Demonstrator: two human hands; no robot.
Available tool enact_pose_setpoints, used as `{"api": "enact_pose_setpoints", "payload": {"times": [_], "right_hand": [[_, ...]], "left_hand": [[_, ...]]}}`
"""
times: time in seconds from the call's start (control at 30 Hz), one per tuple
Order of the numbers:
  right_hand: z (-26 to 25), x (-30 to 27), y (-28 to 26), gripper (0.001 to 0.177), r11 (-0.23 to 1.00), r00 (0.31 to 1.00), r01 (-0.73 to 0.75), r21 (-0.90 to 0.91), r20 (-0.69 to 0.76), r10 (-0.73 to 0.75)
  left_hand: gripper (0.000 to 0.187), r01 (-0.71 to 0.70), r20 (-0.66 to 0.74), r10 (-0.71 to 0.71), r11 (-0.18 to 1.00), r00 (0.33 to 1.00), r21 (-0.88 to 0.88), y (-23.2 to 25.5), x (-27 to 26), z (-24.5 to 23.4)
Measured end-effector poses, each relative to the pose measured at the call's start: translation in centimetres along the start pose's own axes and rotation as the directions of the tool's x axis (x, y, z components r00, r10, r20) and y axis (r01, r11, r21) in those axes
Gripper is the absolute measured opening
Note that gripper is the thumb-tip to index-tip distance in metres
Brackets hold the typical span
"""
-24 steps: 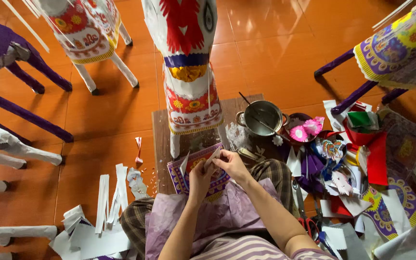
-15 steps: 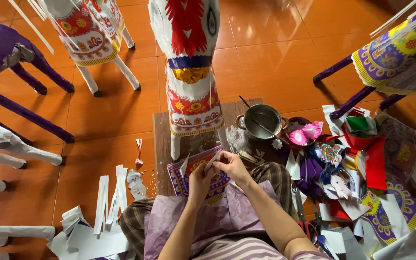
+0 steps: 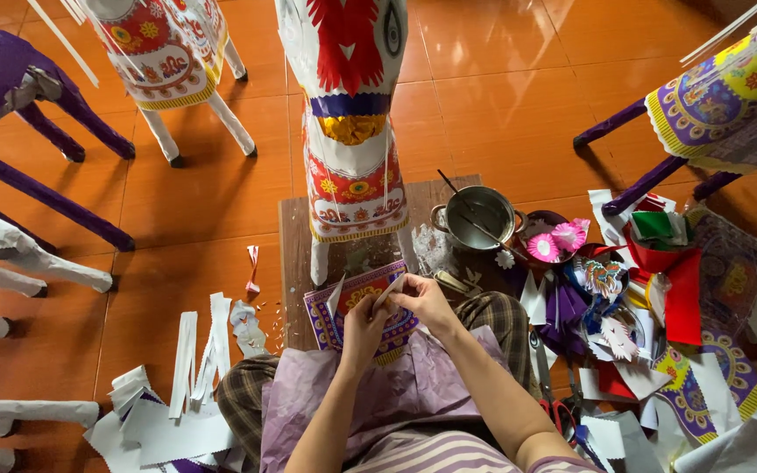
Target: Decorate a paper-mache horse with colorful paper and fabric
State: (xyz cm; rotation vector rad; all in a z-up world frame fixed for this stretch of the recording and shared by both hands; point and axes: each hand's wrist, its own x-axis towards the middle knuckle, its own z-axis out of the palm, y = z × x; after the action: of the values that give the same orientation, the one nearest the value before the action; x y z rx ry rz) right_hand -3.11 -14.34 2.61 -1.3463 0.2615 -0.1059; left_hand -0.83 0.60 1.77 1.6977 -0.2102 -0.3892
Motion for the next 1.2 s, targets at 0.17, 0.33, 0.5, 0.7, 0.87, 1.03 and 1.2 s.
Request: {"api": "enact_pose_setpoints", "payload": {"times": [0.17, 0.33, 0.5, 0.7, 0.87, 1.03, 1.2], "right_hand": [[-0.3, 0.4, 0.9, 0.009, 1.000, 1.000, 0.008, -0.024, 0.013, -0.008], [-0.8, 0.7, 1.9, 0.009, 0.999, 1.000, -0.010, -0.053, 0.019, 0.011], [-1.4, 0.1, 2.7, 0.011, 0.993, 1.000, -0.017, -0.117, 0.019, 0.019], [-3.0, -0.5, 4.5, 0.010, 0.978, 0.999, -0.008, -0.208, 0.044, 0.017], [-7.0, -0.8, 4.7, 0.022, 0.924, 0.995, -0.093, -0.370, -0.064, 0.074], [-10.3, -1.1, 5.2, 0.019, 0.898, 0.985, -0.155, -0.413, -0.140, 0.106], [-12.0, -0.3, 6.9, 0.019, 0.863, 0.987, -0.150, -0.482, -0.119, 0.105]], "left_hand": [[0.016, -0.003, -0.009, 0.003, 1.000, 1.000, 0.009, -1.5, 0.4, 0.1], [0.012, 0.042, -0.028, -0.042, 0.999, 0.999, 0.024, -2.2, 0.5, 0.1], [0.019, 0.029, -0.041, -0.026, 0.997, 0.999, 0.074, -4.8, 0.1, 0.3], [0.018, 0.078, -0.031, -0.075, 0.991, 0.997, 0.108, -7.7, -1.7, 0.2], [0.029, 0.136, 0.081, -0.175, 0.925, 0.981, 0.354, -14.6, -3.1, -0.8], [0.031, 0.088, 0.115, -0.168, 0.857, 0.979, 0.508, -17.9, -2.7, -0.7], [0.056, 0.004, -0.033, 0.024, 0.750, 0.999, 0.661, -22.5, 1.3, 1.0]]}}
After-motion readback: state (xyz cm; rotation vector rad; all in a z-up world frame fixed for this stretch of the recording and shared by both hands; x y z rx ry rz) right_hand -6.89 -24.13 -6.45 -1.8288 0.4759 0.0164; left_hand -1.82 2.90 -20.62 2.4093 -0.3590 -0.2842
